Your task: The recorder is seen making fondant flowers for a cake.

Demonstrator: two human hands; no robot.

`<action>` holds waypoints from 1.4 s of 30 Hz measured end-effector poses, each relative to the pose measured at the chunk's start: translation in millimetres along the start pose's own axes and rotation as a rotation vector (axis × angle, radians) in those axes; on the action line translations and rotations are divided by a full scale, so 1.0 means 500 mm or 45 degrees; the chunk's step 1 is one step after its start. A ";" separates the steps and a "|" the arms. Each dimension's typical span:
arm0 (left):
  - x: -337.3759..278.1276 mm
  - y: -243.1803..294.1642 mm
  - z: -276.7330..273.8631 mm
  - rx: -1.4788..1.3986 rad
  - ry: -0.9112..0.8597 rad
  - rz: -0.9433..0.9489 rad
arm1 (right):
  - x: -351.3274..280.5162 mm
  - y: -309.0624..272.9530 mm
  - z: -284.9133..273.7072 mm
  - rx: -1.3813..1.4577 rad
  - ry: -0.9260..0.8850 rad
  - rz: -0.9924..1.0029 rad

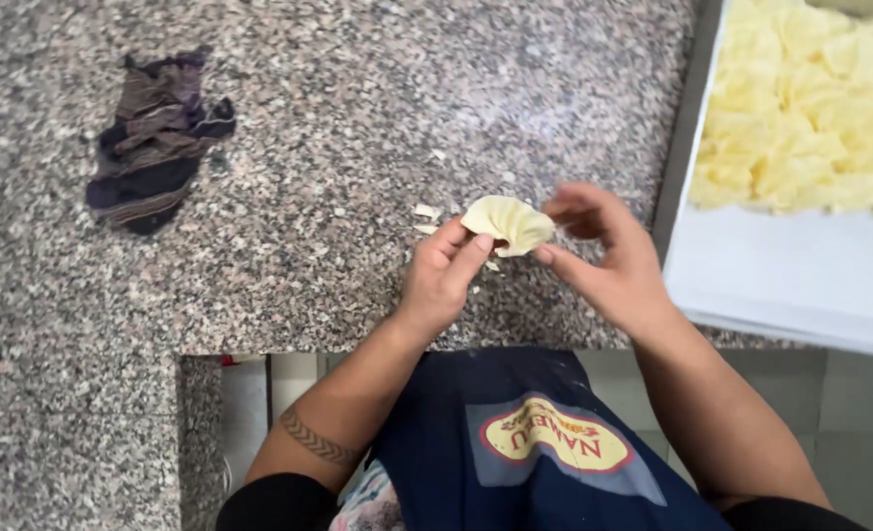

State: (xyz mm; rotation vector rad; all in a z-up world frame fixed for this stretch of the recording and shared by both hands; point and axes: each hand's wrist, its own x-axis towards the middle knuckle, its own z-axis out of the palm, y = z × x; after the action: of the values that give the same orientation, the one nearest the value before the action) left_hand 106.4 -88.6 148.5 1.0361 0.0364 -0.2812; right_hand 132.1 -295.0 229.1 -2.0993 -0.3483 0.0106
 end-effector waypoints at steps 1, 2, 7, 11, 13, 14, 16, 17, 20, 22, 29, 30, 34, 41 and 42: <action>-0.002 0.004 0.008 0.074 -0.022 0.008 | -0.013 0.012 0.005 0.167 -0.044 0.186; -0.001 0.010 0.016 0.148 -0.042 0.021 | -0.022 0.024 0.010 0.337 -0.092 0.365; -0.003 0.039 0.037 0.316 -0.029 0.037 | -0.041 0.012 0.016 0.143 -0.029 0.245; 0.000 0.043 0.033 0.510 0.053 0.243 | -0.030 -0.021 0.019 -0.217 0.067 -0.087; 0.002 0.056 0.036 0.556 0.080 0.263 | -0.026 -0.025 0.025 -0.301 0.096 -0.183; 0.002 0.063 0.037 0.605 0.104 0.281 | -0.024 -0.027 0.029 -0.384 0.129 -0.277; 0.007 0.062 0.040 0.628 0.148 0.269 | -0.022 -0.029 0.037 -0.472 0.154 -0.344; 0.010 0.061 0.041 0.652 0.186 0.257 | -0.021 -0.031 0.041 -0.561 0.185 -0.408; 0.018 0.064 0.047 0.591 0.225 0.218 | -0.018 -0.027 0.048 -0.693 0.206 -0.484; 0.025 0.059 0.048 0.561 0.228 0.221 | -0.013 -0.022 0.054 -0.704 0.210 -0.512; 0.031 0.053 0.052 0.593 0.244 0.265 | -0.007 -0.009 0.061 -0.767 0.244 -0.552; 0.031 0.055 0.052 0.593 0.249 0.266 | -0.006 -0.009 0.061 -0.764 0.241 -0.555; 0.029 0.059 0.051 0.656 0.273 0.243 | -0.006 -0.009 0.062 -0.782 0.238 -0.577; 0.030 0.052 0.048 0.657 0.276 0.239 | -0.006 -0.011 0.063 -0.806 0.243 -0.609; 0.030 0.054 0.049 0.658 0.277 0.239 | -0.006 -0.011 0.062 -0.805 0.242 -0.610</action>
State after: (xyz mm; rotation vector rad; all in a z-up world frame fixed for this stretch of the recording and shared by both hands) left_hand 124.9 -99.8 181.4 1.5702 0.0647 -0.0002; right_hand 123.2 -267.0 216.9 -2.5454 -0.8097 -0.6531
